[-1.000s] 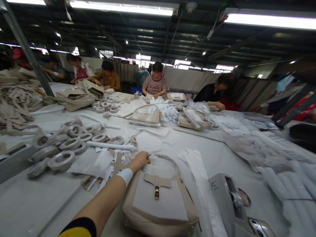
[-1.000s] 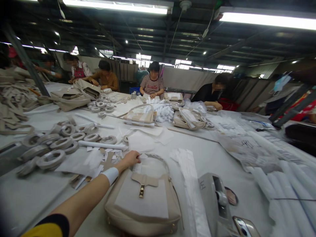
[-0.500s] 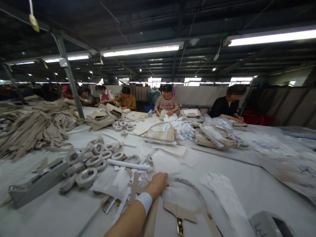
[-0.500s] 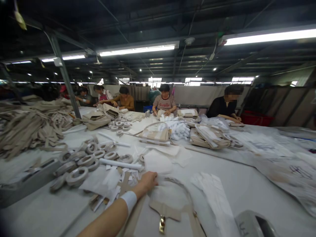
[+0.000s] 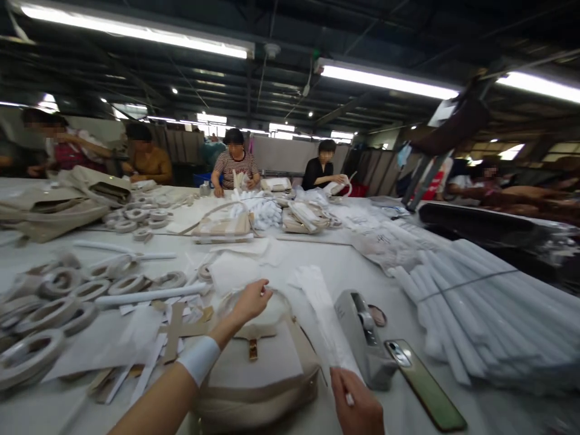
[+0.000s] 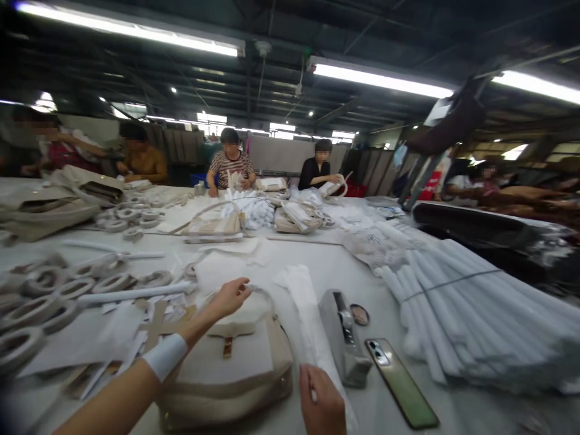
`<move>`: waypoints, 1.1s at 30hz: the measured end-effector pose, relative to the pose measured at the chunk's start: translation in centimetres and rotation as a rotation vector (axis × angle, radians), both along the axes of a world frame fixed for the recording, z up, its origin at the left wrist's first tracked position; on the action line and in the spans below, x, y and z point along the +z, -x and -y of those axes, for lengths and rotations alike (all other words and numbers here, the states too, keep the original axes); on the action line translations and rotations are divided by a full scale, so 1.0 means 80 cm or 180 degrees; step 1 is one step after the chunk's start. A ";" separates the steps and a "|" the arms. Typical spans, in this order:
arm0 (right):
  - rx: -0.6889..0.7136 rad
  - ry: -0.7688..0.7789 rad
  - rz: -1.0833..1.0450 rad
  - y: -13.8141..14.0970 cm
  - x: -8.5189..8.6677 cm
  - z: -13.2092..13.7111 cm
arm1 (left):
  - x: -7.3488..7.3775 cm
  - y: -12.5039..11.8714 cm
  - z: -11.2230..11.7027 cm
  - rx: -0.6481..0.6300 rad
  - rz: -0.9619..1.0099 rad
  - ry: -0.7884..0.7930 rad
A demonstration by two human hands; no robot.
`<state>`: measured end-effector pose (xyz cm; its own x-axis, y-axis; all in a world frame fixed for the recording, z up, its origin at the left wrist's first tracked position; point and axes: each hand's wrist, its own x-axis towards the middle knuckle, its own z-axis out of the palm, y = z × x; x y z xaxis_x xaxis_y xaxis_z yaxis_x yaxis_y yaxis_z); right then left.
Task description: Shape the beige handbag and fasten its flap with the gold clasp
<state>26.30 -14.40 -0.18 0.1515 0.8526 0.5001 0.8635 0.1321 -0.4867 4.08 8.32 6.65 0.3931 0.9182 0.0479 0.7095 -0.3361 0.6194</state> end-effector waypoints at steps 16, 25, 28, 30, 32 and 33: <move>-0.1262 0.1171 0.1880 -0.054 -0.037 -0.094 | -0.088 -0.070 -0.005 -0.0141 -0.0404 0.0807; -0.1189 0.0963 0.1694 -0.074 -0.055 -0.104 | -0.104 -0.081 -0.016 -0.0408 -0.0249 0.1413; -0.1114 0.0860 0.1723 -0.072 -0.048 -0.101 | -0.105 -0.080 -0.019 -0.0444 -0.0236 0.1508; -0.1048 0.0826 0.1727 -0.067 -0.046 -0.096 | -0.105 -0.081 -0.019 -0.0457 -0.0217 0.1525; -0.0992 0.0806 0.1710 -0.061 -0.049 -0.091 | -0.103 -0.082 -0.019 -0.0456 -0.0175 0.1512; -0.0985 0.0802 0.1699 -0.058 -0.051 -0.088 | -0.102 -0.083 -0.018 -0.0450 -0.0147 0.1499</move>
